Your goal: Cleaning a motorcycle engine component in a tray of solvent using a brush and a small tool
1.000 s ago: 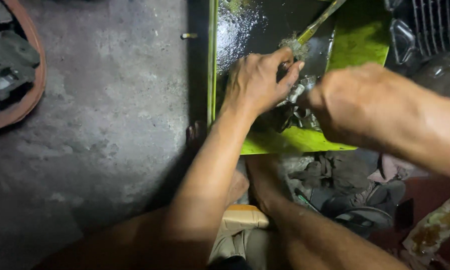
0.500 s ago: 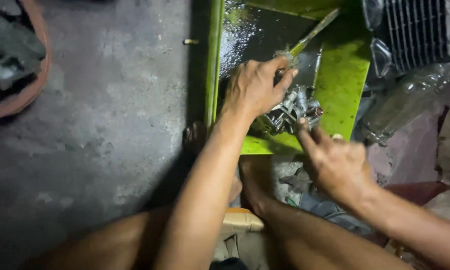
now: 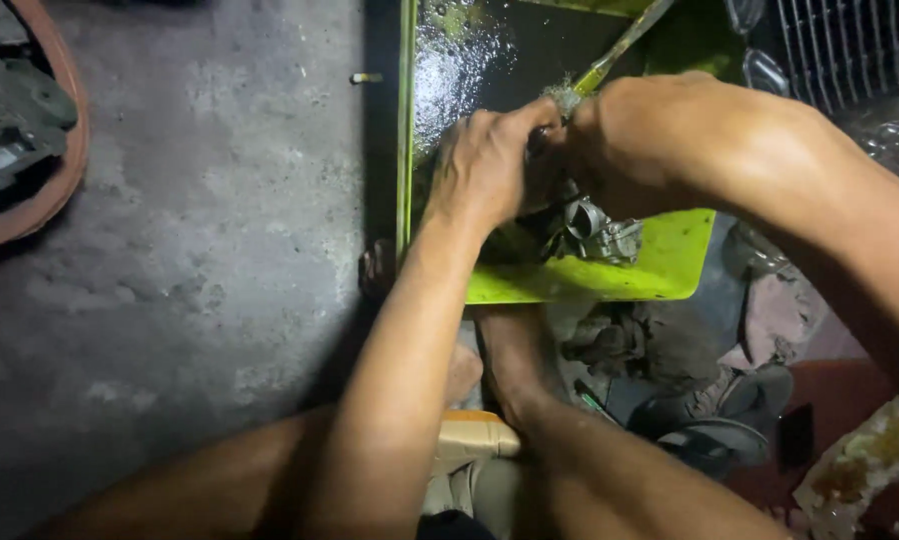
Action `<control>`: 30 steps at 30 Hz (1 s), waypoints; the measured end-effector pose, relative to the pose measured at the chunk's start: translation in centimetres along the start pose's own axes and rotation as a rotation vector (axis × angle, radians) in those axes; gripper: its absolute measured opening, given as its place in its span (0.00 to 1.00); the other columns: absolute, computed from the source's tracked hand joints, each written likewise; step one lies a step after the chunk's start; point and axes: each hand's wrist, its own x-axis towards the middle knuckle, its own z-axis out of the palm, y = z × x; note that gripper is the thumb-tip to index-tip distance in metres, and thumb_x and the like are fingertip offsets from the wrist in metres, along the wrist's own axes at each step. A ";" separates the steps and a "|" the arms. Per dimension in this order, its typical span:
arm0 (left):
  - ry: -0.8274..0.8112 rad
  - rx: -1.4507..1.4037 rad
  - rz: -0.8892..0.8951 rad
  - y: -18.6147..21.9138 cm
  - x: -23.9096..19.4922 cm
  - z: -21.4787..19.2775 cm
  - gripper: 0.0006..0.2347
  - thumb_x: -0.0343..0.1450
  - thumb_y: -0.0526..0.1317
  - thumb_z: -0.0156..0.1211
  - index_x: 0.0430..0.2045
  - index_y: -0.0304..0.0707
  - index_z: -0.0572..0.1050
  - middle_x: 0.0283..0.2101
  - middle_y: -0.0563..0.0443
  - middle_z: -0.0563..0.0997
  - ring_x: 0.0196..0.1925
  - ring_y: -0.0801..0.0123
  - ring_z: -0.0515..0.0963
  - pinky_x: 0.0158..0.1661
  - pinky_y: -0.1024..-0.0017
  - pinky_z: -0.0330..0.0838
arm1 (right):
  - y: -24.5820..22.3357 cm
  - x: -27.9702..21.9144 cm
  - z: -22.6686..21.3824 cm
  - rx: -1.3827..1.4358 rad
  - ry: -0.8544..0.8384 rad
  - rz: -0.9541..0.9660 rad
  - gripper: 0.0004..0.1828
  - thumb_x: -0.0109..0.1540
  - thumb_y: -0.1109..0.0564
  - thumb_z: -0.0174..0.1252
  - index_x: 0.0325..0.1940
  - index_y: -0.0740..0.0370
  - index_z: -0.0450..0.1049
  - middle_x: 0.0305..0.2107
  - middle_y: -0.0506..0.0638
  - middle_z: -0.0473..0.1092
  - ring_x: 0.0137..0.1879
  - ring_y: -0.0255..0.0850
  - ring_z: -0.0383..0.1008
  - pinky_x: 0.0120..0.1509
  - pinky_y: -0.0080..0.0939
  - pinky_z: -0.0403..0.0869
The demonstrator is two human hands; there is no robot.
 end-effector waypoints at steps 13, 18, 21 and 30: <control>0.002 -0.062 -0.035 -0.2 0.1 0.6 0.12 0.75 0.54 0.50 0.35 0.50 0.76 0.09 0.57 0.67 0.08 0.71 0.65 0.11 0.70 0.57 | -6.1 -0.1 19.0 -0.025 0.732 -0.008 0.27 0.58 0.62 0.49 0.62 0.61 0.69 0.44 0.55 0.76 0.21 0.41 0.81 0.15 0.44 0.77; 0.115 -0.096 -0.012 -0.6 -0.1 1.2 0.09 0.75 0.50 0.53 0.34 0.49 0.75 0.10 0.57 0.68 0.09 0.71 0.67 0.18 0.68 0.64 | -4.6 2.5 24.2 -0.089 1.201 0.135 0.44 0.52 0.59 0.56 0.75 0.48 0.67 0.40 0.44 0.74 0.21 0.37 0.69 0.20 0.39 0.65; 0.121 -0.223 -0.011 0.4 -0.4 -0.3 0.08 0.74 0.48 0.54 0.30 0.47 0.76 0.31 0.35 0.85 0.33 0.41 0.86 0.36 0.50 0.79 | -2.2 1.4 21.5 0.393 1.133 0.004 0.16 0.56 0.52 0.63 0.49 0.47 0.79 0.37 0.54 0.79 0.34 0.54 0.81 0.32 0.54 0.78; 0.373 -0.070 -0.044 1.3 -1.5 1.8 0.10 0.75 0.48 0.55 0.33 0.45 0.77 0.36 0.55 0.86 0.38 0.58 0.86 0.38 0.61 0.74 | 1.7 -1.0 21.3 1.064 0.993 -0.072 0.15 0.65 0.56 0.55 0.54 0.61 0.78 0.48 0.53 0.80 0.48 0.47 0.82 0.47 0.45 0.75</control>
